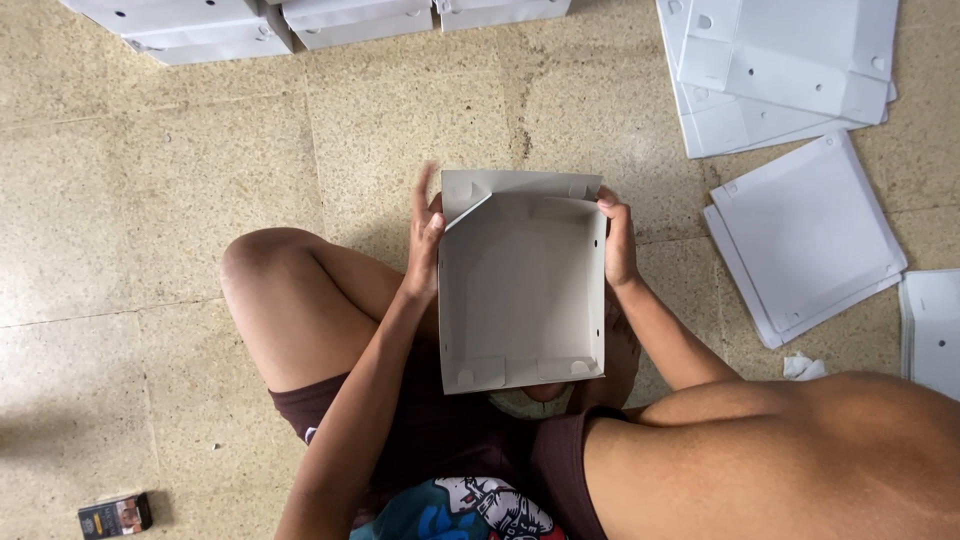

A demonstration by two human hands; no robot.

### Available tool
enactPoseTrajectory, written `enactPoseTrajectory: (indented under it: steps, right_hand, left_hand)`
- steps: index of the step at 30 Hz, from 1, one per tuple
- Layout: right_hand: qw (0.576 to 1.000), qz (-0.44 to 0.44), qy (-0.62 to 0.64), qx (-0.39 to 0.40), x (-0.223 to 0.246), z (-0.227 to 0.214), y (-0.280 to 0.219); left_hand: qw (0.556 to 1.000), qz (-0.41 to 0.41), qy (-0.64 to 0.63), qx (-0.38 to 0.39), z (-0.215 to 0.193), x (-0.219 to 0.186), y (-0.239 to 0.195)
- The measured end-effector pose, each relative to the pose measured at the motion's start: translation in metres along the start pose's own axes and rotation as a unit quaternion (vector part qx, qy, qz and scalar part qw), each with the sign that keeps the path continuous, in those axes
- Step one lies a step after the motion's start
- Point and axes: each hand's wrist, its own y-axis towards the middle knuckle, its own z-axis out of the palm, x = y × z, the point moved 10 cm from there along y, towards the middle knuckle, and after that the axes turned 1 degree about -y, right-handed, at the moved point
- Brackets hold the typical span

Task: The person sits on the floor and assembles white cardboard boxes by folding the flaps and securing them with small tabs. They handle multiple flat pieces, fold them into box shapes, and place the finished boxes aside.

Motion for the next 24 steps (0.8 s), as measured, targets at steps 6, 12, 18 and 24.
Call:
enactPoseTrajectory:
  steps: [6,12,18,24]
  right_hand:
    - [0.999,0.005,-0.046,-0.019,0.030,0.023,-0.024]
    - [0.975,-0.045,-0.202,0.085,0.032,0.030,-0.022]
    - [0.901,-0.187,-0.322,0.222,0.087,0.069,-0.044]
    - [0.953,-0.248,-0.170,0.031,0.044,0.022,-0.042]
  left_hand:
    - [0.990,0.015,0.096,-0.101,-0.004,-0.028,0.006]
    - [0.975,0.062,0.127,-0.169,-0.034,0.005,0.000]
    - [0.962,0.044,0.111,-0.245,-0.042,0.006,-0.006]
    - [0.966,0.006,0.133,-0.223,-0.016,0.011,-0.003]
